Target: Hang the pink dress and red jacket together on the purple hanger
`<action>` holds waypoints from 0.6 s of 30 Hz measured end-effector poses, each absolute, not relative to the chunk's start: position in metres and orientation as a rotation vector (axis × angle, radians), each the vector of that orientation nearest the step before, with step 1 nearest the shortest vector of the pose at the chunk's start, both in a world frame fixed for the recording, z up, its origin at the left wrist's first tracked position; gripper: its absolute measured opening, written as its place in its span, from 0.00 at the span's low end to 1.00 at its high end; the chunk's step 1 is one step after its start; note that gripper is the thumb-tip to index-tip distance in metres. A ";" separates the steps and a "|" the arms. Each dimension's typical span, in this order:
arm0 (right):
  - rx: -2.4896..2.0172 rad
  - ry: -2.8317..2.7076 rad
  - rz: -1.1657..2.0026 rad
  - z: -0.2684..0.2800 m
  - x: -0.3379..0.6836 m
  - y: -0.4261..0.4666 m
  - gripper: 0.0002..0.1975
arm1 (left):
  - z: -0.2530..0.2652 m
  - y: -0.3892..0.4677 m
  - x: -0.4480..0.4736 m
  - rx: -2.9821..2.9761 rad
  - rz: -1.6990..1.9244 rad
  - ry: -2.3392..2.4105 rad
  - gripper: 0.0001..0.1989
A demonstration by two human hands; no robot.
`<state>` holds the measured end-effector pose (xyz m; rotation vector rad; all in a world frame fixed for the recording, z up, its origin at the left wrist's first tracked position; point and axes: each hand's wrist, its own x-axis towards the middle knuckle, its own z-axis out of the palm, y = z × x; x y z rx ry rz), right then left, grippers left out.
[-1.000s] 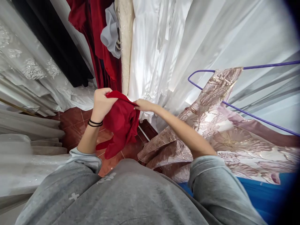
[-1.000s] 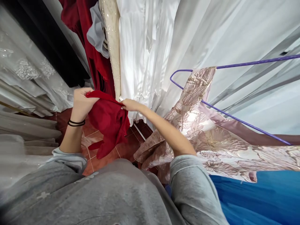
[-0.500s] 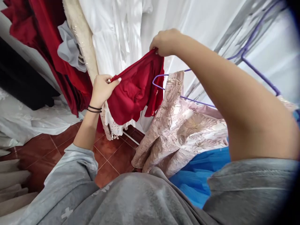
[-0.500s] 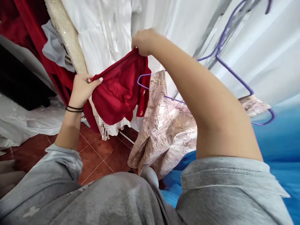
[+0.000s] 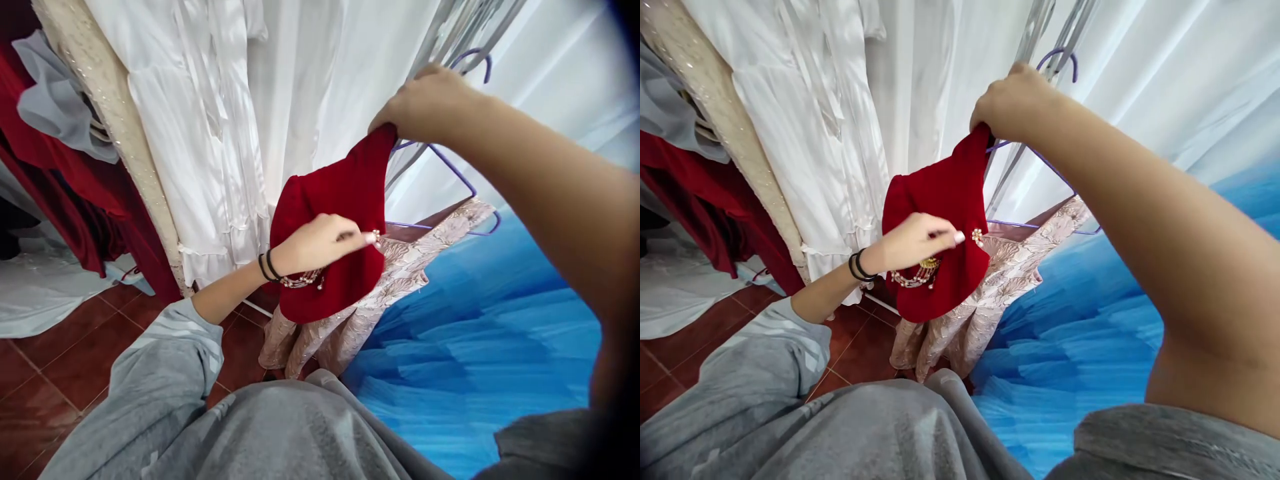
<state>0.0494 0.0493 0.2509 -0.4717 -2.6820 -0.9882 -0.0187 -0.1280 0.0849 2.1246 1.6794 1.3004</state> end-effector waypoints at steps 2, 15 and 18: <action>-0.485 -2.674 -1.000 0.243 0.052 0.055 0.17 | 0.075 -0.121 -0.042 2.043 1.654 1.989 0.13; -0.701 -2.635 -1.159 0.220 0.036 0.041 0.10 | 0.075 -0.100 -0.099 1.901 1.466 2.512 0.33; -0.761 -2.646 -1.094 0.222 0.032 0.040 0.11 | 0.113 -0.061 -0.073 2.101 1.378 2.329 0.29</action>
